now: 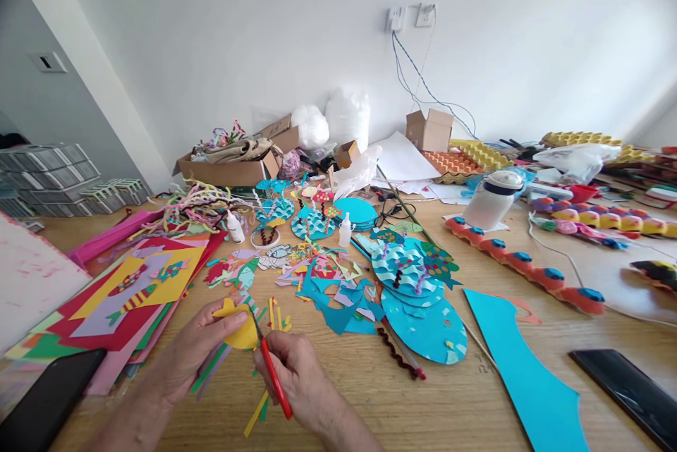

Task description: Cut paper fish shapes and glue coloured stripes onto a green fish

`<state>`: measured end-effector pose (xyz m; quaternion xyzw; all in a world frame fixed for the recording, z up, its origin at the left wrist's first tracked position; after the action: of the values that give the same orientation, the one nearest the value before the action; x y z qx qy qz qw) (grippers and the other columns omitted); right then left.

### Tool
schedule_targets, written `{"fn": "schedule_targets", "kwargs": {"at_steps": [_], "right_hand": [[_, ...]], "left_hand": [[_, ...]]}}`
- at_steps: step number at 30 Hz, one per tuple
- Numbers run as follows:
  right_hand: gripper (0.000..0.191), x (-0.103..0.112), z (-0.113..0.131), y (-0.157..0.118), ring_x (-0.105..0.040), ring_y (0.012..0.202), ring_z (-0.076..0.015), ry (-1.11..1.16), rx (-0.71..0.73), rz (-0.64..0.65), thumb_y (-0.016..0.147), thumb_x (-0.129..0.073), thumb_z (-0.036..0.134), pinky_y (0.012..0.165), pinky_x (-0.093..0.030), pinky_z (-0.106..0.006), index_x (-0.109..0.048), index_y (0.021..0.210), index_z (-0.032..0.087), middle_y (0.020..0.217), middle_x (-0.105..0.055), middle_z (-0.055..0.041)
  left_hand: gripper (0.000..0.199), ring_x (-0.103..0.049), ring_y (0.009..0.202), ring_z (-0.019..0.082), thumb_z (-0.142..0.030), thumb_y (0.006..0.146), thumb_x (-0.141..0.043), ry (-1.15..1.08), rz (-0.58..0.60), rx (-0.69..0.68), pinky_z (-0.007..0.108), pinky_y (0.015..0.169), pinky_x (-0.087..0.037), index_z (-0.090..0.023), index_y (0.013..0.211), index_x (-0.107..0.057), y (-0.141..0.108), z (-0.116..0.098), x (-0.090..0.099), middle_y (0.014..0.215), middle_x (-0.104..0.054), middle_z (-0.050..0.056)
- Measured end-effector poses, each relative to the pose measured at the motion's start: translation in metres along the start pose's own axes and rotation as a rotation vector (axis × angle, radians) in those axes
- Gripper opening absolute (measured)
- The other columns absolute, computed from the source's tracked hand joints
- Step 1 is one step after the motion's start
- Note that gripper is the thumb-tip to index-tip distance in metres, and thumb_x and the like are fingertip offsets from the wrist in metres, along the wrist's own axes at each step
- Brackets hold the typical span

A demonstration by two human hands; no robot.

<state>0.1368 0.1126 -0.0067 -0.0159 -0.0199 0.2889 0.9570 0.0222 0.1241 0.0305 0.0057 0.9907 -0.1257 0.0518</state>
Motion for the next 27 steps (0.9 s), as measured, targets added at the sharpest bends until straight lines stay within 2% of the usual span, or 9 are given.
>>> {"fn": "schedule_targets", "kwargs": {"at_steps": [6, 13, 20, 27], "right_hand": [[0.041, 0.0029, 0.0012, -0.0008, -0.027, 0.044, -0.0055, -0.088, 0.071, -0.001, 0.086, -0.039, 0.047, 0.04, -0.022, -0.017, -0.037, 0.057, 0.018, 0.048, -0.031, 0.0072], [0.039, 0.0036, 0.0035, 0.0003, -0.025, 0.045, -0.0063, -0.123, 0.052, -0.013, 0.086, -0.04, 0.044, 0.041, -0.02, -0.019, -0.04, 0.057, 0.018, 0.048, -0.029, 0.0072], [0.033, 0.0041, 0.0081, 0.0007, -0.027, 0.046, -0.0066, -0.166, 0.054, -0.025, 0.083, -0.044, 0.034, 0.043, -0.021, -0.019, -0.039, 0.055, 0.018, 0.047, -0.031, 0.0072], [0.034, 0.0052, 0.0063, 0.0006, -0.027, 0.047, -0.007, -0.216, 0.071, -0.011, 0.086, -0.042, 0.036, 0.044, -0.021, -0.02, -0.041, 0.058, 0.018, 0.05, -0.031, 0.0068]], "left_hand": [[0.031, -0.06, 0.079, 0.018, -0.033, 0.062, -0.07, 0.002, 0.016, -0.006, 0.023, 0.072, -0.044, -0.016, 0.088, -0.065, 0.0007, 0.0, -0.0014, 0.082, -0.069, 0.002], [0.031, -0.061, 0.076, 0.017, -0.032, 0.061, -0.072, -0.003, 0.003, 0.005, 0.023, 0.072, -0.046, -0.018, 0.088, -0.066, 0.0034, 0.0044, 0.0045, 0.077, -0.069, 0.001], [0.028, -0.061, 0.073, 0.017, -0.032, 0.061, -0.072, 0.036, 0.066, 0.01, 0.023, 0.069, -0.046, -0.018, 0.086, -0.069, 0.0022, 0.005, 0.0038, 0.074, -0.069, 0.001], [0.031, -0.061, 0.072, 0.018, -0.031, 0.058, -0.074, 0.018, 0.066, 0.034, 0.025, 0.069, -0.046, -0.019, 0.086, -0.069, 0.0049, 0.0085, 0.0066, 0.072, -0.07, 0.001]]}}
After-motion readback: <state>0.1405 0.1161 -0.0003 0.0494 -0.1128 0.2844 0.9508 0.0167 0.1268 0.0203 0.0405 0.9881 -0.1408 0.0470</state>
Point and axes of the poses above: each hand's wrist, its own y-axis towards the middle knuckle, its own x-axis out of the back of the hand, z = x × y, the point moved 7 cm from there along y, towards the middle knuckle
